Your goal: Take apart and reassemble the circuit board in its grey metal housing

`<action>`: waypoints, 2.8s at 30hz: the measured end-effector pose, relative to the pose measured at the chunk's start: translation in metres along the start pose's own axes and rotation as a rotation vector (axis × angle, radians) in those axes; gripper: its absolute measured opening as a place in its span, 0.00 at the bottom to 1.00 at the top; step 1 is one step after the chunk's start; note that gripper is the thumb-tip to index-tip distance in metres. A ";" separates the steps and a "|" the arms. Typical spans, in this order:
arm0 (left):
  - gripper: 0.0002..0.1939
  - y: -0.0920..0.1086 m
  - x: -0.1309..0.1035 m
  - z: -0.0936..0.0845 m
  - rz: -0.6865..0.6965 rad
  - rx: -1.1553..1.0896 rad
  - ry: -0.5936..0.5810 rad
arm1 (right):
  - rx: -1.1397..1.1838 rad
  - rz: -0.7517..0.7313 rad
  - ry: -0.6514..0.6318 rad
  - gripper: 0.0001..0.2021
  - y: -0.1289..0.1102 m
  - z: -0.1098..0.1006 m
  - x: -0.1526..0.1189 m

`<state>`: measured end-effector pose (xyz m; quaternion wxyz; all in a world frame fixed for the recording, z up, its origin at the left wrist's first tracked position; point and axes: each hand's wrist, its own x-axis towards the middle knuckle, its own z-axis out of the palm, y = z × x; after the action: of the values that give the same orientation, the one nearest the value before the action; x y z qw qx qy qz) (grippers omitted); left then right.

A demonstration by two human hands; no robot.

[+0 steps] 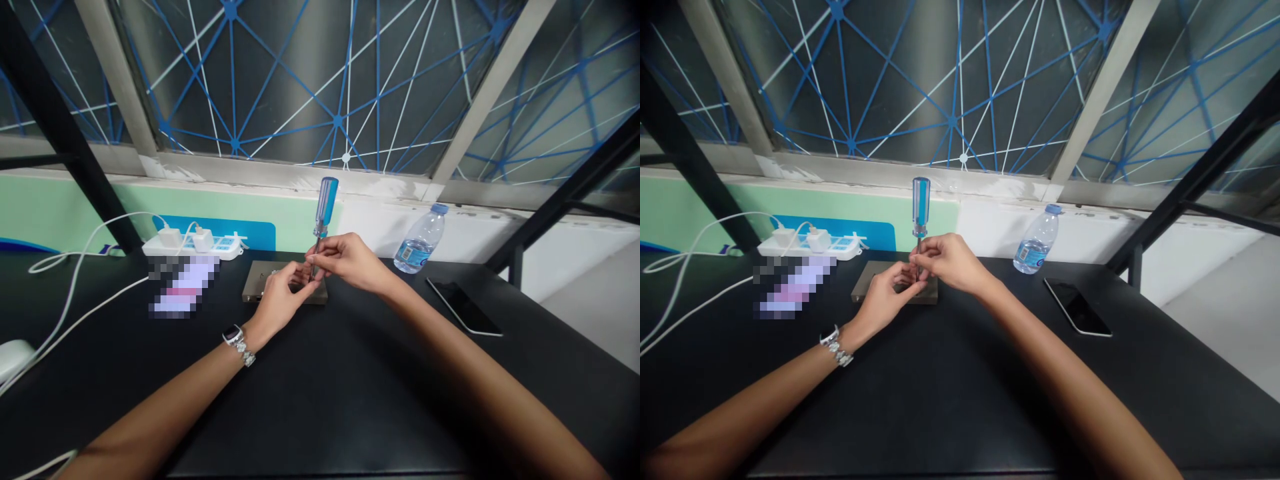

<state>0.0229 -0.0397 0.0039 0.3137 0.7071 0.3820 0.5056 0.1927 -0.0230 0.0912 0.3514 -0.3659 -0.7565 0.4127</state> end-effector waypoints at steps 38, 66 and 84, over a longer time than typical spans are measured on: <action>0.09 -0.005 0.002 -0.004 -0.015 -0.128 -0.108 | -0.003 0.020 -0.015 0.16 -0.001 -0.004 0.000; 0.12 -0.006 0.004 -0.005 -0.012 -0.179 -0.214 | 0.067 0.046 -0.090 0.16 -0.002 -0.004 -0.001; 0.08 -0.002 0.002 0.002 0.000 -0.002 0.056 | -0.098 -0.080 0.262 0.16 0.012 0.014 0.003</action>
<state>0.0253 -0.0375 0.0028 0.3037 0.6921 0.3902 0.5258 0.1827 -0.0205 0.0760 0.4450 -0.4031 -0.7373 0.3096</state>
